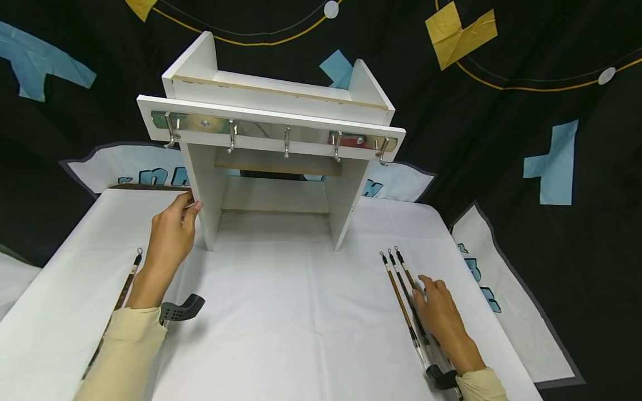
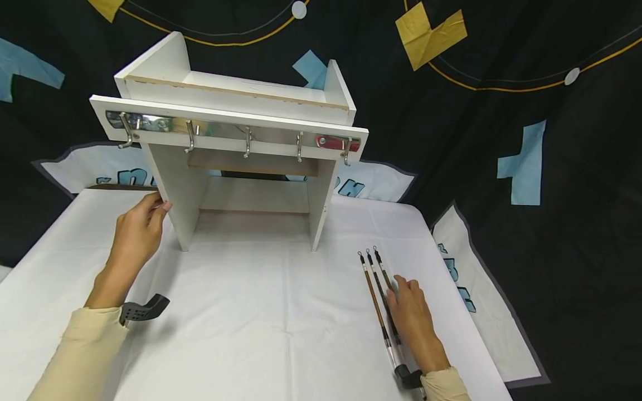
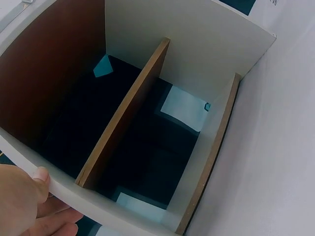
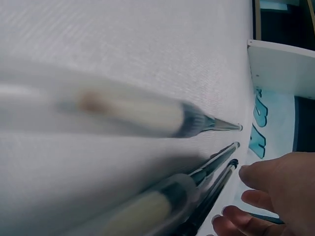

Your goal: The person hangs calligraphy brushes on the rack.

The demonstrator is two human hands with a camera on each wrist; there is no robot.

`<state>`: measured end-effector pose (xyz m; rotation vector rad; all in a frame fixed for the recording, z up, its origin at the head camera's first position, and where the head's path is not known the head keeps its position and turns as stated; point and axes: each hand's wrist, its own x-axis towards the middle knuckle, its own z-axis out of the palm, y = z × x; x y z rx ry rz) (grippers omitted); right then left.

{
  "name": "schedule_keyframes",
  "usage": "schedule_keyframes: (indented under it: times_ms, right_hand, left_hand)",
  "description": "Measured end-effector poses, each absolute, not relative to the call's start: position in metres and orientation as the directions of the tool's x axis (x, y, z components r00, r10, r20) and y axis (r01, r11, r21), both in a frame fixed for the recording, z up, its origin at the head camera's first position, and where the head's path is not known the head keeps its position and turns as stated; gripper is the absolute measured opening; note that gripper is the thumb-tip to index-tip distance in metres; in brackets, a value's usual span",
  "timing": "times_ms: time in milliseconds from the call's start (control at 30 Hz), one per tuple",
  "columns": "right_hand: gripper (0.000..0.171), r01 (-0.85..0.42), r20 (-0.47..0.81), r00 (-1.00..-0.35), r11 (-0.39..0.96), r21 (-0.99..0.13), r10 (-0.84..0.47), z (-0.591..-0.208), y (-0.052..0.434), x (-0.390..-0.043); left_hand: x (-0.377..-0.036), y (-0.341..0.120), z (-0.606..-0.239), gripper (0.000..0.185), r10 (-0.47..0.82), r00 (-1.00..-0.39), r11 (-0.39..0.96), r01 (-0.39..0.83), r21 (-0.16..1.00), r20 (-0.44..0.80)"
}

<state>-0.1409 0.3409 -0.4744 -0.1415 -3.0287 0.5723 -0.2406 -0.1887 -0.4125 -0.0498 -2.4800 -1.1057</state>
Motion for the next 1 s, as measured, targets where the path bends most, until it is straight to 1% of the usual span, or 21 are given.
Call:
schedule_keyframes:
  times_ms: [367,633,1000]
  right_hand:
    - [0.047,0.107,-0.038,-0.994,0.931,-0.348,0.1,-0.48,0.345,-0.133]
    - [0.043,0.053,0.026,-0.997,0.938,-0.342,0.066,-0.485,0.345,-0.13]
    - [0.044,-0.027,0.135,-0.991,0.946,-0.324,0.018,-0.493,0.348,-0.128]
  left_hand:
    - [-0.24,-0.187,-0.414,0.045,-0.128,-0.909,0.683,0.209,0.7,0.396]
    - [-0.239,-0.189,-0.414,0.044,-0.133,-0.906,0.685,0.21,0.698,0.403]
    - [-0.238,-0.188,-0.413,0.045,-0.136,-0.906,0.683,0.206,0.701,0.4]
